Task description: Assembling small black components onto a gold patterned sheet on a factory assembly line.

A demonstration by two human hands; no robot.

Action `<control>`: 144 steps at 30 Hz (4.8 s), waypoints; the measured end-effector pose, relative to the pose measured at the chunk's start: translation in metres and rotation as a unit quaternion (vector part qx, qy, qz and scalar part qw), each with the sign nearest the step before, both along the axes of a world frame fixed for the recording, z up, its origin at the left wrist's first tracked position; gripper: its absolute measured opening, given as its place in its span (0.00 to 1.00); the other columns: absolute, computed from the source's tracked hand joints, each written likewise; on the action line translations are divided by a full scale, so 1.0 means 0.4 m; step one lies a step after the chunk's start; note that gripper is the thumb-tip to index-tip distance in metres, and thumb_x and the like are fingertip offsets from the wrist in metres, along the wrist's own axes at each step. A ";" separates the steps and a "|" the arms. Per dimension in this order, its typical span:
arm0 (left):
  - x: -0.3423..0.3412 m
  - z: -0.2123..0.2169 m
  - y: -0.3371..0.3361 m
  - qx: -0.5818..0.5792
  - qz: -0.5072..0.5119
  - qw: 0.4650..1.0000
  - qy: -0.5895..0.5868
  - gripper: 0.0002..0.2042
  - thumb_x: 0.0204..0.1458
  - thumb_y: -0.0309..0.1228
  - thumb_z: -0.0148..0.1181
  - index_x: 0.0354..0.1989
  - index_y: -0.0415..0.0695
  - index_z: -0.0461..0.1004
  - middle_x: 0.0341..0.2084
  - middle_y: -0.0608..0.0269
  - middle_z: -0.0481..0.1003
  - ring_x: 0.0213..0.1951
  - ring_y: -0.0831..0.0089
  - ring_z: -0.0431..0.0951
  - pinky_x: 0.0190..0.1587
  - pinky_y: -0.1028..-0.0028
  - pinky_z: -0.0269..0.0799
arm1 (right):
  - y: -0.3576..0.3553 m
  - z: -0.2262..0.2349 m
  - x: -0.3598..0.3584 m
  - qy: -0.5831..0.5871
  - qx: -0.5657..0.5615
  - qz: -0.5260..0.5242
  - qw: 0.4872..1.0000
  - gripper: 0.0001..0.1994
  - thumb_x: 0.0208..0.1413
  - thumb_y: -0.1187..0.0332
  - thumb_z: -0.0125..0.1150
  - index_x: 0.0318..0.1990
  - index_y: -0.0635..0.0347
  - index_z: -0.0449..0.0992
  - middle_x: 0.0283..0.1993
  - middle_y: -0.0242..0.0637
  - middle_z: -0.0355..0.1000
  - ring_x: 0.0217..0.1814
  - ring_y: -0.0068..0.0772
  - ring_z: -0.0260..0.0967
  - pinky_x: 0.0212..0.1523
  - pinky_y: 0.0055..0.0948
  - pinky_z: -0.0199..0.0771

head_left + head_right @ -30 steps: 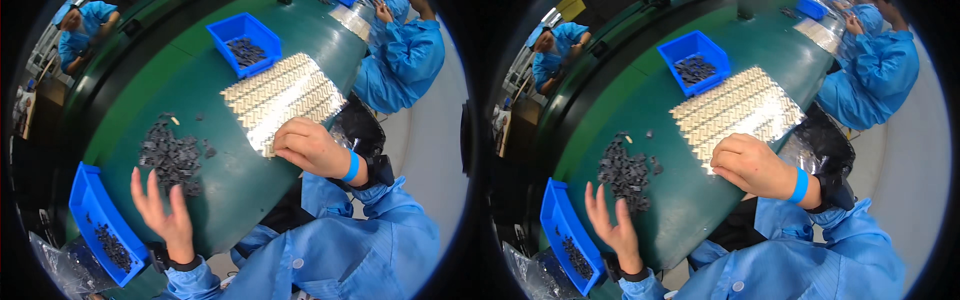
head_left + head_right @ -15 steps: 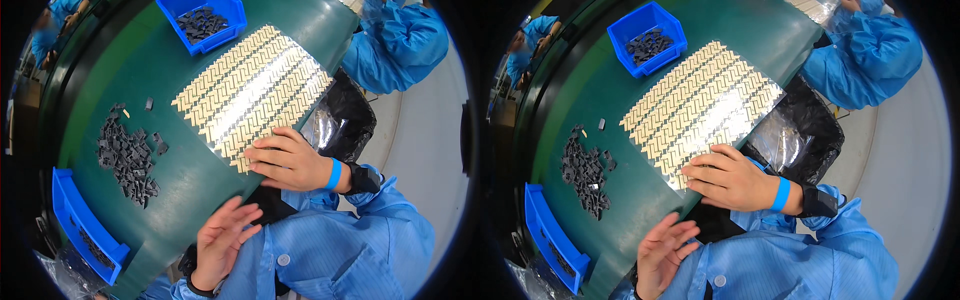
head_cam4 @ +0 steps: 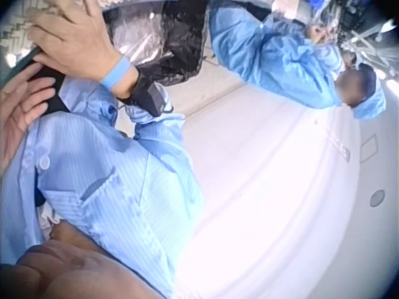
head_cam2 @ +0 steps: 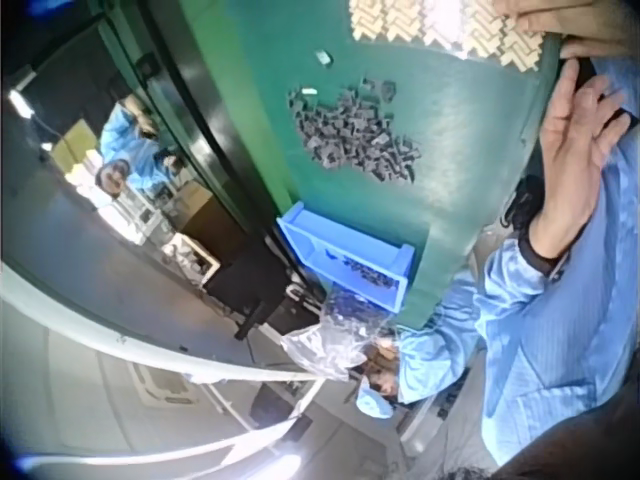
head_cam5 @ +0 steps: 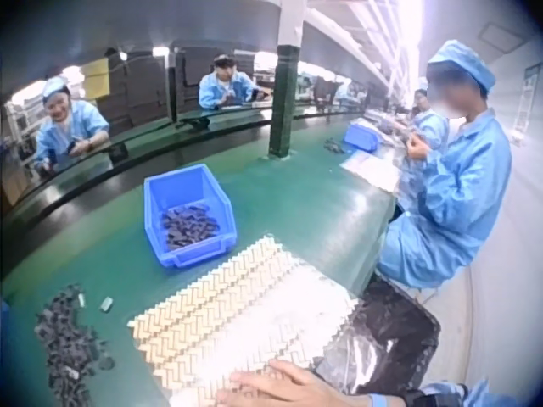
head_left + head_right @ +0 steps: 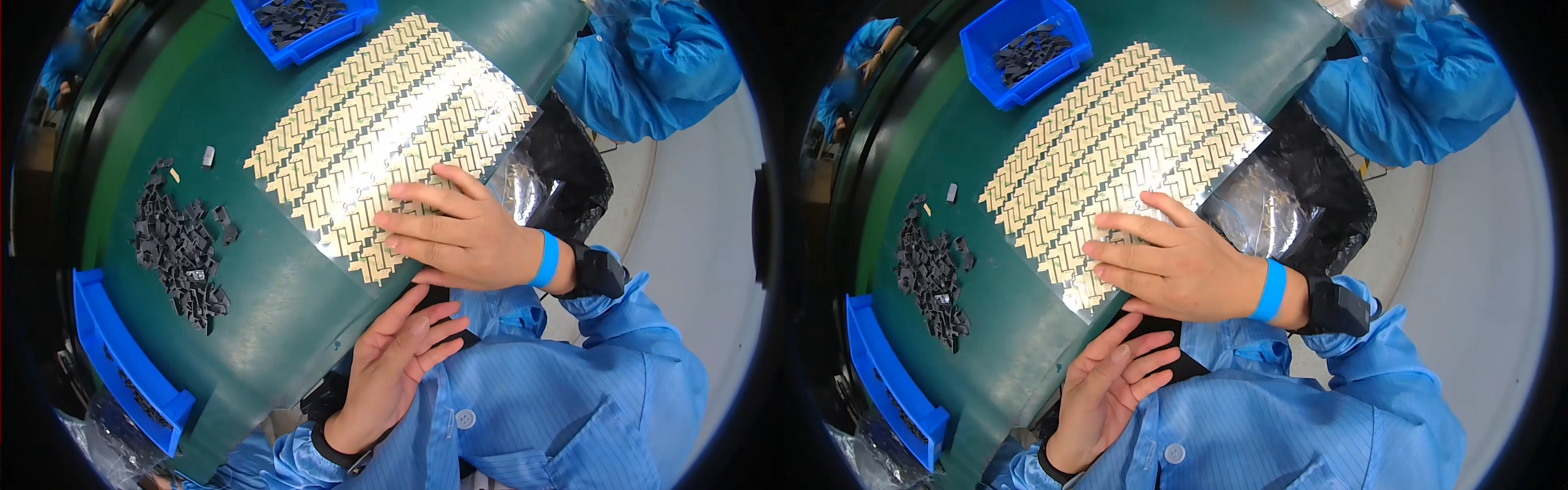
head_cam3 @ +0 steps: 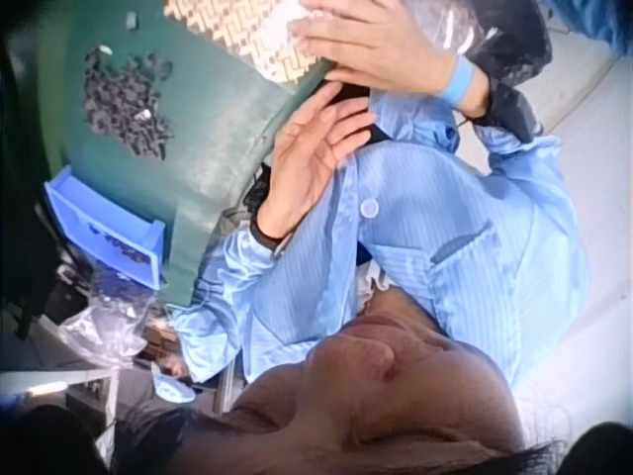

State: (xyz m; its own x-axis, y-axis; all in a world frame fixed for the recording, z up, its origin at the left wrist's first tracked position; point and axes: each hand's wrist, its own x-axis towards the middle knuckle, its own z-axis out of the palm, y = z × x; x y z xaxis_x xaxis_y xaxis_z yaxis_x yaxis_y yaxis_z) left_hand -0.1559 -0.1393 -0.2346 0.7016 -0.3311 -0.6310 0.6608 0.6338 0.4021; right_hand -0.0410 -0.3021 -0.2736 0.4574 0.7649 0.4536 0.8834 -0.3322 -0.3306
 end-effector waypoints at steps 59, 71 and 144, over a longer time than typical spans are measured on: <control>0.002 -0.012 0.017 0.152 0.162 0.974 -0.040 0.13 0.59 0.33 0.47 0.47 0.36 0.67 0.35 0.48 0.75 0.32 0.64 0.80 0.31 0.73 0.79 | 0.085 0.069 0.012 0.169 0.071 -0.046 0.982 0.02 0.49 0.74 0.57 0.31 0.60 0.72 0.34 0.35 0.72 0.38 0.36 0.70 0.47 0.39 0.66; -0.070 0.029 0.119 0.059 0.023 0.995 -0.077 0.20 0.60 0.39 0.43 0.38 0.27 0.69 0.32 0.41 0.75 0.28 0.60 0.79 0.29 0.69 0.77 | 0.063 0.097 -0.029 0.050 0.210 0.180 0.960 0.05 0.49 0.71 0.58 0.33 0.61 0.73 0.41 0.39 0.73 0.40 0.37 0.70 0.43 0.38 0.69; -0.057 0.026 0.060 -0.025 0.110 0.987 -0.116 0.09 0.54 0.26 0.55 0.41 0.35 0.74 0.30 0.56 0.77 0.27 0.74 0.78 0.30 0.79 0.75 | 0.004 0.149 -0.099 0.138 0.190 -0.088 0.968 0.05 0.39 0.72 0.63 0.27 0.58 0.74 0.28 0.32 0.70 0.30 0.36 0.67 0.36 0.33 0.62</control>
